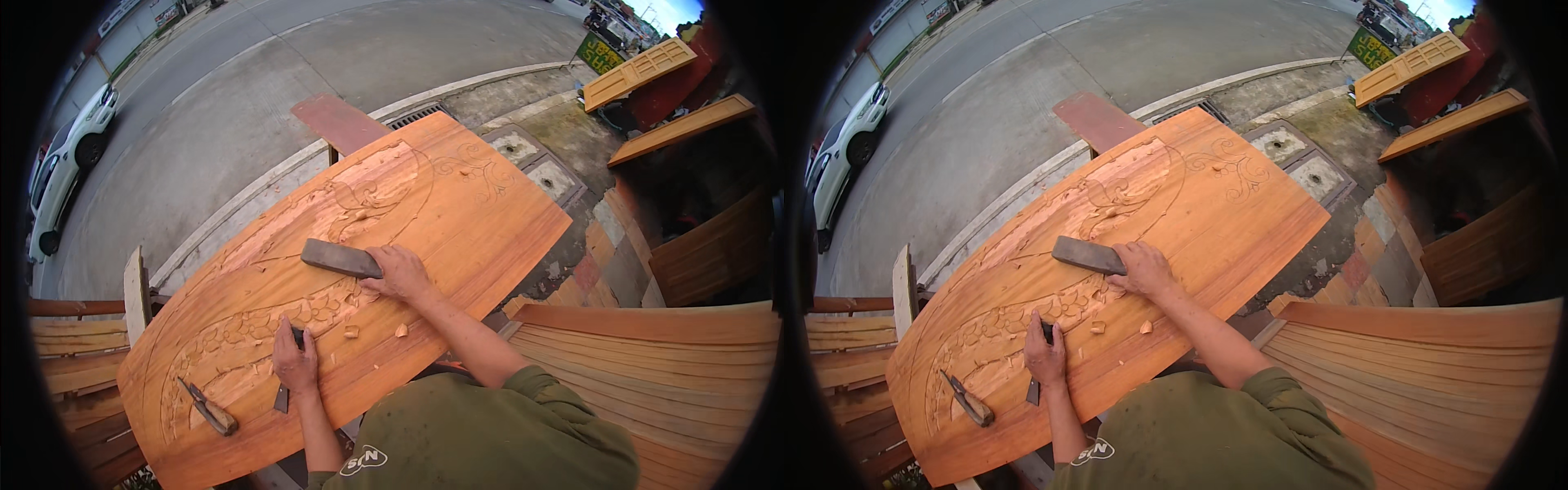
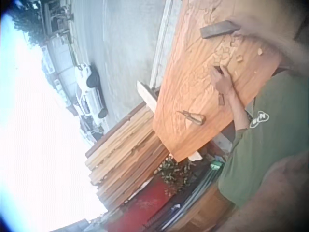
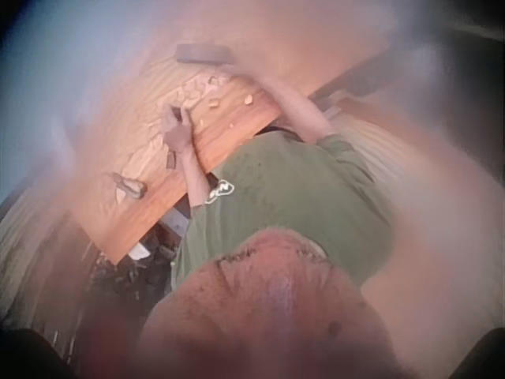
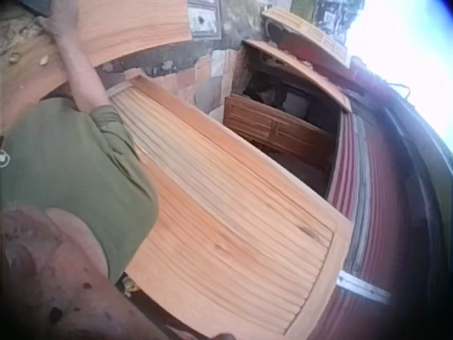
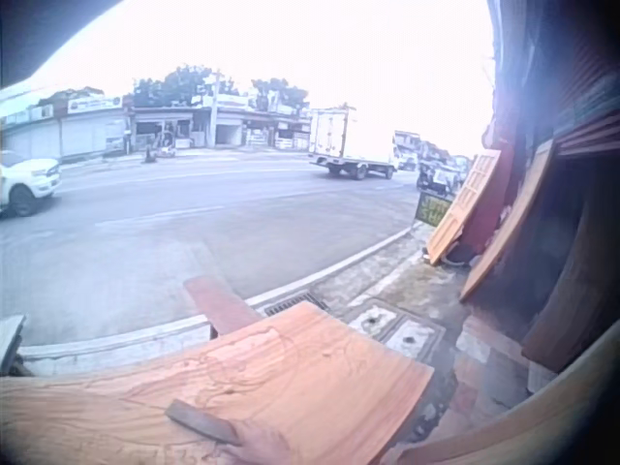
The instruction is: The person carves a wooden panel by hand using a chisel and a wooden mallet to create a decorative pattern.
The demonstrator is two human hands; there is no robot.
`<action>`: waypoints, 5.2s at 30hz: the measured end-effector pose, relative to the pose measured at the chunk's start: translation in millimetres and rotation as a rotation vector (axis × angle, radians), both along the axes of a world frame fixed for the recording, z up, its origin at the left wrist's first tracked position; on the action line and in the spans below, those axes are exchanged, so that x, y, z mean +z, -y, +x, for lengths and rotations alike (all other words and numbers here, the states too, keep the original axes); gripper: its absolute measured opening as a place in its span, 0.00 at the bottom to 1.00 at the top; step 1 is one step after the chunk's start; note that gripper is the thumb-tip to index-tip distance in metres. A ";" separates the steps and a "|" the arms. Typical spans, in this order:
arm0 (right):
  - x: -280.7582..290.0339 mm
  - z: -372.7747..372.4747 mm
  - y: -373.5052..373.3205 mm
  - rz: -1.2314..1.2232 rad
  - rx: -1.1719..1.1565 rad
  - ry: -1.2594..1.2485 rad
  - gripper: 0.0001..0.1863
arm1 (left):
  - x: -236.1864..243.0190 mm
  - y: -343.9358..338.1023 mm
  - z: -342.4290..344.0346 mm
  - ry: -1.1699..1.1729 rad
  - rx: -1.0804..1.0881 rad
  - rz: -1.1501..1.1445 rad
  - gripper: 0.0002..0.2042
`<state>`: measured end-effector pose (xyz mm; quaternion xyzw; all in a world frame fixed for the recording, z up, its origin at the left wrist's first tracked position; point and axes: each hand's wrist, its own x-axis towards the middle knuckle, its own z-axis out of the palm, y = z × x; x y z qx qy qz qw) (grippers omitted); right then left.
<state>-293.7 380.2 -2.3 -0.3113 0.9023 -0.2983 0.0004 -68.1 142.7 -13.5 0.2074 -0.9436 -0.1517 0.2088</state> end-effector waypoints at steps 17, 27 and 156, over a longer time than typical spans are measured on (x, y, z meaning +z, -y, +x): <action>10.4 6.7 4.4 0.023 -0.054 0.017 0.37 | 2.4 -3.0 -1.0 -0.031 0.031 0.016 0.29; 7.3 4.3 4.1 0.023 -0.045 0.002 0.38 | 0.7 -2.2 -1.1 -0.042 0.025 -0.019 0.28; 8.0 3.8 5.5 0.016 -0.031 -0.004 0.36 | -1.1 -0.9 0.2 -0.023 0.048 0.028 0.29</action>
